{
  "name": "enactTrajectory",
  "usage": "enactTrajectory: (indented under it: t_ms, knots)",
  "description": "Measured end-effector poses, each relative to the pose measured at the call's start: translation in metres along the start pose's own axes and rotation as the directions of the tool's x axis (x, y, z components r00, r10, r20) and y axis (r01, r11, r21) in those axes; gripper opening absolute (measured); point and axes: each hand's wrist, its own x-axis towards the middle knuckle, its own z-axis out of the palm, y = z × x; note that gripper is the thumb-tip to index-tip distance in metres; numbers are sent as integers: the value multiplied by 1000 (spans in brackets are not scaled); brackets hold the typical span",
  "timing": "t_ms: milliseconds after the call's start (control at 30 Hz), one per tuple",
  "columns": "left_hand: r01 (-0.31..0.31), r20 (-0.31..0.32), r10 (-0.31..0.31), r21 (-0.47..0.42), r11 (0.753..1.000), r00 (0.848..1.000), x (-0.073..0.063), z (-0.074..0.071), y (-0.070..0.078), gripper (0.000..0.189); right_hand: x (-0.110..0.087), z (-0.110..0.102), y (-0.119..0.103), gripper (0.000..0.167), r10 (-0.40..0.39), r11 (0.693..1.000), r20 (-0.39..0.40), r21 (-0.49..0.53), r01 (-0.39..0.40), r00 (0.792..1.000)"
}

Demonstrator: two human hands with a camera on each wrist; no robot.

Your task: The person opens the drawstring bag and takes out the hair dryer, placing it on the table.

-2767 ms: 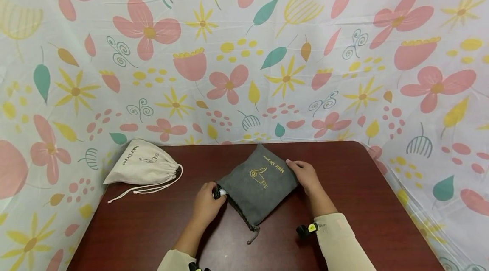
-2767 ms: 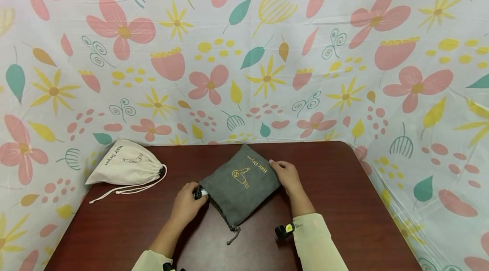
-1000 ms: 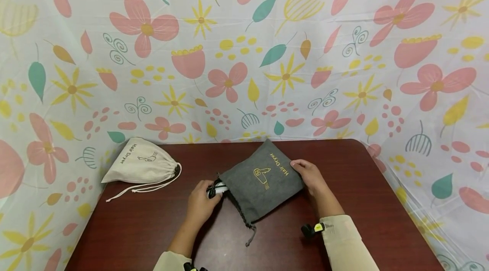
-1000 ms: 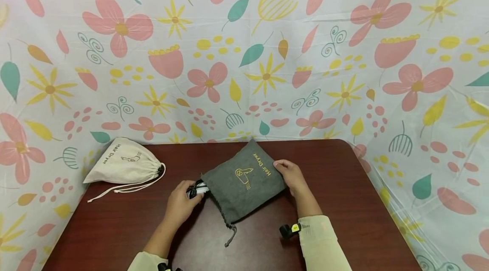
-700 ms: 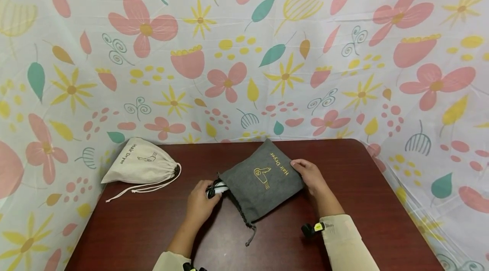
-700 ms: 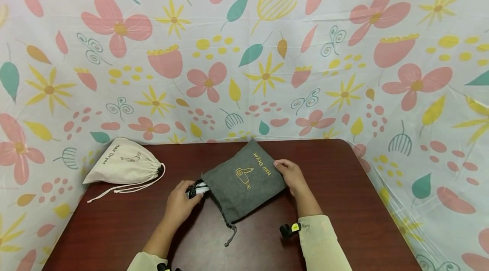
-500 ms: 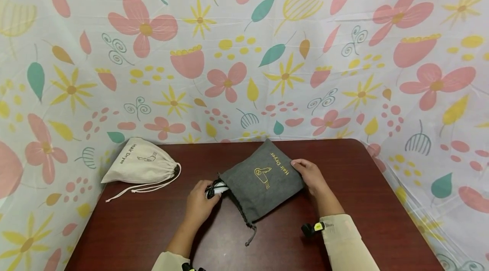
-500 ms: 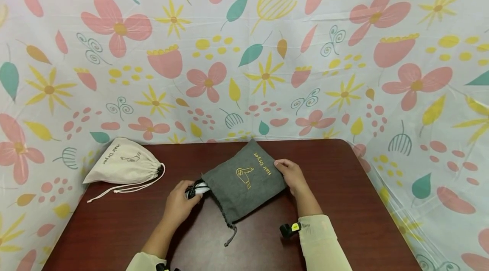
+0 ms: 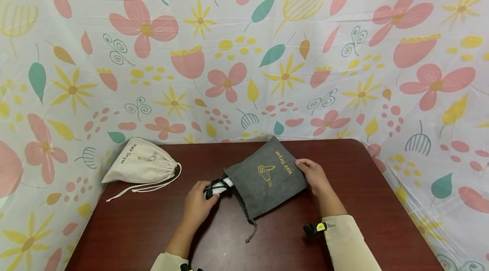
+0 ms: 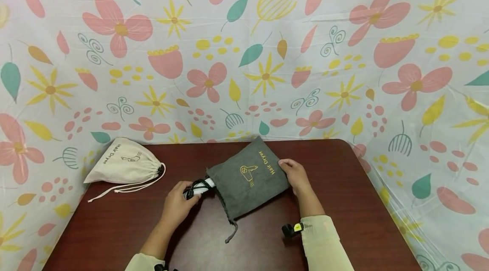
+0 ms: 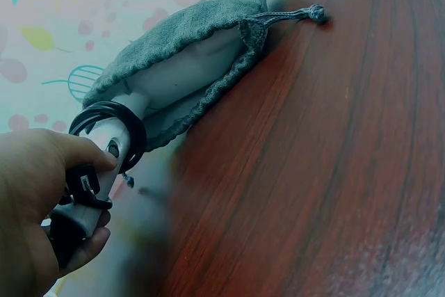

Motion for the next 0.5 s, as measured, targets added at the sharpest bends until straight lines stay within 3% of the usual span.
enactTrajectory:
  t_ms: [500]
  knots:
    - [3, -5, -2, 8, 1000, 1000, 0, -2, -2, 35, 1, -7, 4, 48, 12, 1000, -12, 5, -12, 1000]
